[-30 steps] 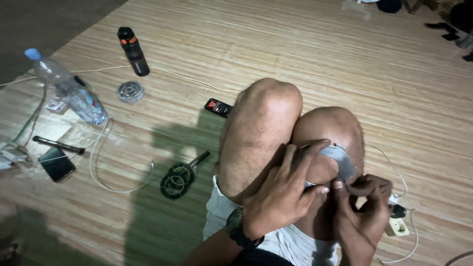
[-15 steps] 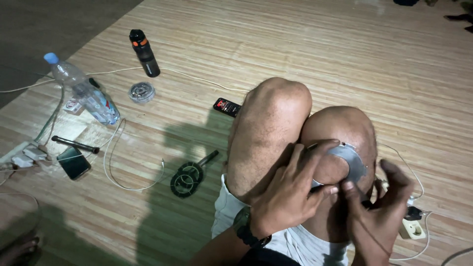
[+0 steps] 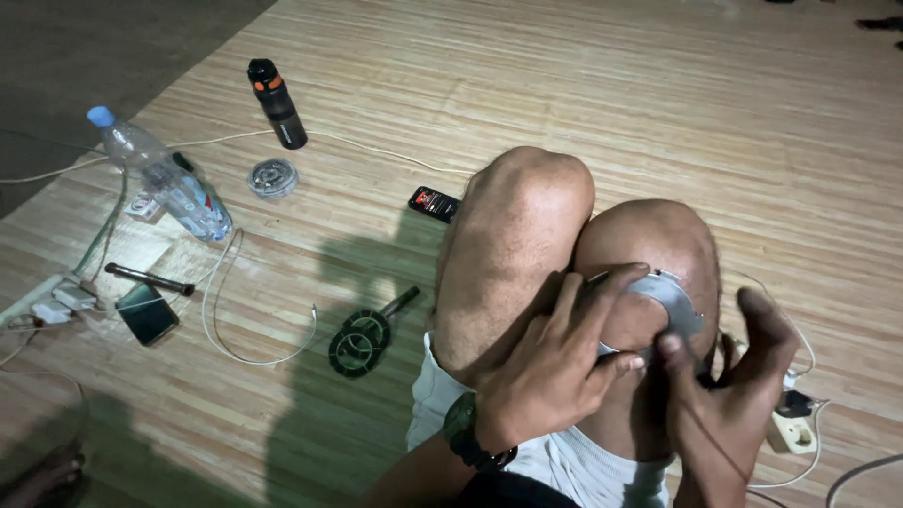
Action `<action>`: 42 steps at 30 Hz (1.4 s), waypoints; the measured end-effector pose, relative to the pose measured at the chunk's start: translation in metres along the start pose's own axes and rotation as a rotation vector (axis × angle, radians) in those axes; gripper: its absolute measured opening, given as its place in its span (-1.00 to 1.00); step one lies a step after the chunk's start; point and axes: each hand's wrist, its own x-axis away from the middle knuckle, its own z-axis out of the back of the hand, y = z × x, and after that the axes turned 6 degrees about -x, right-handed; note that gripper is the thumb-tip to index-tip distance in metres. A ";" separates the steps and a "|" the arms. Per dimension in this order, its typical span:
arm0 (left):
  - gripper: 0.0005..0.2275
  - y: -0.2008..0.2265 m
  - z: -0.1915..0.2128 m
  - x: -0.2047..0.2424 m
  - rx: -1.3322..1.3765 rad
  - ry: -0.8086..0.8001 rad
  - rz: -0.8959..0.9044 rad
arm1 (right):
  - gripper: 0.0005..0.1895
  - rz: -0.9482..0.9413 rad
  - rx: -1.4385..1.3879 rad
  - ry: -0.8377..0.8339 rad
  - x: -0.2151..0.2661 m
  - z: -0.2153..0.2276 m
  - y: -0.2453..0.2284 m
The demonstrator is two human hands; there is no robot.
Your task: The person sits on the floor and sands a metal ring using a sanding block. They hold the ring with one hand and rub the sanding block around its edges and surfaces repeatedly.
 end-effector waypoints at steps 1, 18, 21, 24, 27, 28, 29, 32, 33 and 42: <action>-0.32 0.001 0.001 0.000 -0.001 -0.008 -0.004 | -0.25 -0.003 0.000 0.009 -0.005 -0.003 -0.006; -0.65 -0.003 -0.021 -0.007 -0.035 0.427 -0.102 | -0.38 0.059 0.127 0.068 -0.012 -0.010 -0.011; -0.68 0.004 -0.015 -0.009 -0.019 0.445 -0.104 | -0.41 0.055 0.059 0.046 -0.023 -0.010 -0.014; -0.73 0.009 -0.013 -0.010 -0.029 0.498 -0.070 | -0.35 -0.001 0.089 0.014 -0.010 -0.006 0.000; -0.63 0.001 -0.012 -0.012 -0.094 0.520 -0.148 | -0.17 -0.084 -0.008 -0.012 0.020 -0.009 0.009; -0.63 0.004 -0.013 -0.012 -0.054 0.512 -0.156 | -0.17 -0.085 0.029 0.005 0.022 -0.006 0.011; -0.69 0.005 -0.011 -0.013 -0.061 0.536 -0.164 | -0.19 -0.071 0.000 0.010 0.022 -0.006 0.013; -0.75 0.007 -0.008 -0.016 -0.080 0.540 -0.183 | -0.26 -0.010 0.036 0.055 0.009 -0.008 0.012; -0.74 0.008 -0.007 -0.020 -0.117 0.533 -0.191 | -0.32 0.042 0.080 0.080 0.000 -0.009 0.011; -0.70 0.005 -0.006 -0.024 0.010 0.516 -0.138 | -0.25 -0.138 -0.122 0.043 0.006 -0.007 0.015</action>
